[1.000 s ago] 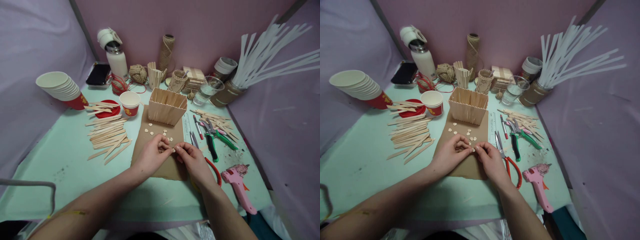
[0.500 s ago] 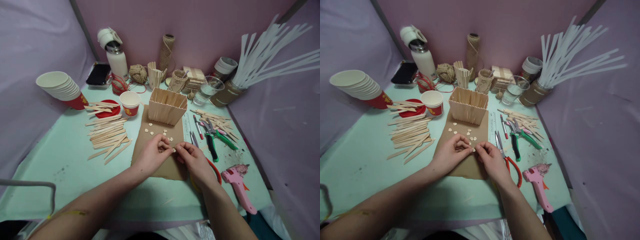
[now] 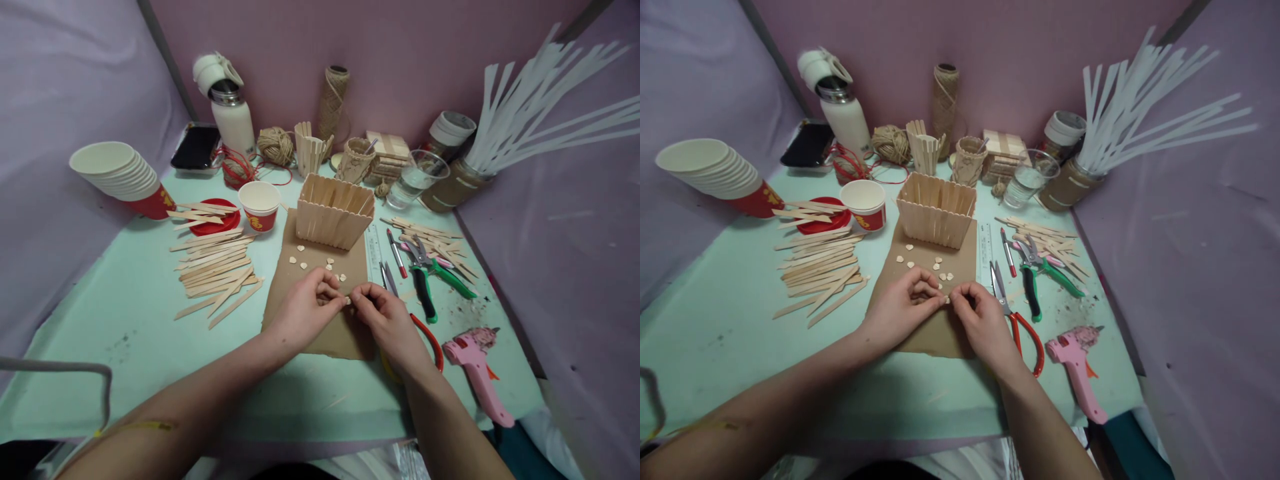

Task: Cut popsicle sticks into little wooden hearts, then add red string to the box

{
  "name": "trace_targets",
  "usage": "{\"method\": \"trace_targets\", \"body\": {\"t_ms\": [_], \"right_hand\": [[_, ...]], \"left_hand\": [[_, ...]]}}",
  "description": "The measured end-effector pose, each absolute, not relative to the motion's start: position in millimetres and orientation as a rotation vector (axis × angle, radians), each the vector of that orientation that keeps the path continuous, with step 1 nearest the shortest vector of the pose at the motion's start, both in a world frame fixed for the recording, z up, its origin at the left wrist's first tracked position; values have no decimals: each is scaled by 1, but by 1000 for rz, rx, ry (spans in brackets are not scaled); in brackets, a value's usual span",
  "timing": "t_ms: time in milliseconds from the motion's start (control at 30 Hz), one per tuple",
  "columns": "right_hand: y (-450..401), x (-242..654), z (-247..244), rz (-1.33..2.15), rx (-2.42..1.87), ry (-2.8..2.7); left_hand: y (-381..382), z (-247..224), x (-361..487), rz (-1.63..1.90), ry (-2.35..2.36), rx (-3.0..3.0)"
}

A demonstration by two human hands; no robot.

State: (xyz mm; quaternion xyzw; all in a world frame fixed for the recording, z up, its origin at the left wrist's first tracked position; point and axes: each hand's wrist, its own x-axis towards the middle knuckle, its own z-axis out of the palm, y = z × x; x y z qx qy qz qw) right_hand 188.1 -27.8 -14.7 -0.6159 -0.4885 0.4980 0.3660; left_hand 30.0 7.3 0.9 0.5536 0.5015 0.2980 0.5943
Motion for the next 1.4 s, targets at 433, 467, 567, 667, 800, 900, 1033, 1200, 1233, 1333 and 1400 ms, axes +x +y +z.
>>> {"method": "trace_targets", "body": {"t_ms": [433, 467, 567, 667, 800, 900, 1033, 1200, 1233, 1333, 1400], "right_hand": [[-27, 193, -14, 1316, -1569, -1295], [-27, 193, -13, 1286, -1583, -1324], [-27, 191, -9, 1154, -1620, -1432], [-27, 190, -7, 965, -1618, -1585], [-27, 190, -9, 774, -1565, -1760], [-27, 190, -11, 729, -1554, -1831], [-27, 191, -11, 701, -1560, -1870], [-27, 191, -12, 636, -1549, -1908], [-27, 190, -12, 628, -1551, -1915], [-27, 190, -12, 609, -1551, -1938], [-27, 190, -13, 596, -1547, -1953]], "left_hand": [[7, 1, 29, 684, 1149, 1292], [7, 1, 29, 684, 1149, 1294], [6, 1, 29, 683, 1162, 1333], [5, 1, 29, 674, 1186, 1410], [5, -2, 28, 670, 1194, 1467], [5, -3, 28, 654, 1210, 1508], [5, -2, 26, 639, 1225, 1553], [4, -2, 26, 633, 1222, 1599], [4, -3, 26, 631, 1219, 1607], [4, -3, 26, 619, 1224, 1622], [4, -3, 26, 609, 1226, 1627]]}}
